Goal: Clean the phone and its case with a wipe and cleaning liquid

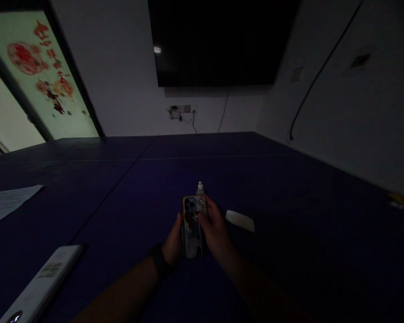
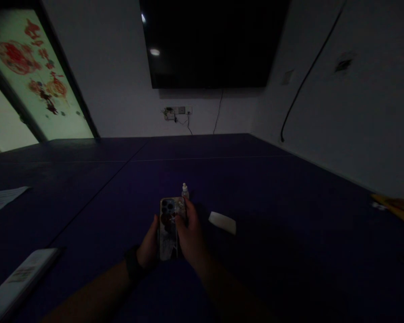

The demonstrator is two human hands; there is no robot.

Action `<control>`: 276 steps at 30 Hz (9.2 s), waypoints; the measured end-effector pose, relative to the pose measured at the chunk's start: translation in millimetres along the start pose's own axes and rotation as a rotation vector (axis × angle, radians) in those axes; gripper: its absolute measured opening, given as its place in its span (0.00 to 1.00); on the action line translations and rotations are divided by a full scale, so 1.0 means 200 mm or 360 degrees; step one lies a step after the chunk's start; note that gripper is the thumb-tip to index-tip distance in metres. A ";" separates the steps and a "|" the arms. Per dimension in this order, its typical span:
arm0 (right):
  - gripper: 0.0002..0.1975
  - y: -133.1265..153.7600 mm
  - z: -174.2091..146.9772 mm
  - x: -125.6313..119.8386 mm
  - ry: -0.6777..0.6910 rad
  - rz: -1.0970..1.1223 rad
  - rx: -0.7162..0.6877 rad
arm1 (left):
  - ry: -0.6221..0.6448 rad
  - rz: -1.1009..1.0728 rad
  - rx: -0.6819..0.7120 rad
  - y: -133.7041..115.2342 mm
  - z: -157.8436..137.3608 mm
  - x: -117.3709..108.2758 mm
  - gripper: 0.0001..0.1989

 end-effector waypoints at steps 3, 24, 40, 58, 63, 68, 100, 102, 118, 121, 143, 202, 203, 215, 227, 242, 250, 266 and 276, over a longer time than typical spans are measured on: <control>0.26 0.02 -0.01 0.01 -0.0081 0.0049 0.0045 | -0.0071 0.0041 0.0018 0.00 -0.01 0.01 0.29; 0.32 0.03 0.02 -0.02 -0.0204 0.0366 0.0106 | -0.0461 0.0788 0.0342 -0.13 -0.04 0.07 0.21; 0.11 0.30 0.01 -0.10 0.0242 -0.0172 -0.0075 | 0.0072 0.2683 0.0966 -0.26 -0.18 0.14 0.26; 0.09 0.12 -0.03 -0.11 0.0106 0.0044 -0.0002 | -0.0425 0.2601 0.0810 -0.25 -0.18 0.17 0.18; 0.10 0.20 0.01 -0.10 0.0264 -0.0135 0.0022 | -0.0525 0.2610 0.0838 -0.26 -0.17 0.16 0.16; 0.09 0.28 0.01 -0.07 0.0288 -0.0251 -0.0143 | -0.0492 0.2597 0.0834 -0.27 -0.18 0.18 0.14; 0.09 0.28 -0.04 -0.03 0.0528 -0.0574 -0.0449 | -0.0715 0.1986 0.1044 -0.32 -0.21 0.20 0.08; 0.09 0.25 -0.05 -0.03 0.0507 -0.0543 -0.0387 | -0.0764 0.1972 0.1044 -0.32 -0.21 0.20 0.08; 0.12 0.10 -0.03 -0.04 0.0312 -0.0232 0.0163 | -0.0919 0.1640 0.0841 -0.32 -0.18 0.13 0.17; 0.17 0.11 -0.03 -0.02 0.0256 -0.0074 0.0210 | -0.0856 0.1683 0.0854 -0.31 -0.18 0.15 0.18; 0.21 0.14 0.07 -0.19 -0.0106 -0.0129 0.0050 | -0.0872 0.0752 0.0738 -0.25 -0.10 -0.02 0.22; 0.10 0.27 -0.10 -0.02 0.0168 0.0139 -0.0170 | -0.0606 0.1525 0.1174 -0.26 -0.29 0.24 0.09; 0.10 0.28 -0.10 -0.02 0.0196 0.0103 -0.0256 | -0.0575 0.1562 0.1136 -0.27 -0.29 0.25 0.12; 0.08 0.37 -0.16 0.02 0.0500 -0.0227 -0.0558 | -0.0481 0.1778 0.1343 -0.31 -0.32 0.32 0.06; 0.10 0.30 -0.09 -0.01 0.0594 -0.0469 -0.0187 | -0.0797 0.1338 0.1014 -0.29 -0.26 0.19 0.14; 0.18 0.18 0.00 -0.08 0.0503 -0.0360 0.0331 | -0.0916 0.0617 0.0790 -0.30 -0.18 0.13 0.19; 0.15 0.20 0.07 -0.18 0.0016 -0.0108 0.0042 | -0.1021 0.1301 0.1149 -0.39 -0.17 0.01 0.15; 0.11 0.28 -0.06 -0.07 0.0454 -0.0237 -0.0366 | -0.0509 0.2386 0.1427 -0.31 -0.24 0.28 0.10; 0.05 0.27 -0.07 -0.03 0.0462 -0.0268 -0.0411 | -0.0602 0.1977 0.1267 -0.26 -0.21 0.19 0.03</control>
Point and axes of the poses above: each hand's wrist, its own z-axis towards the middle knuckle, its own x-axis out of the palm, y = z × x, the point moved 4 cm from there along z, towards the middle knuckle, and after that the axes turned 8 degrees about z, right-handed, at the moved point
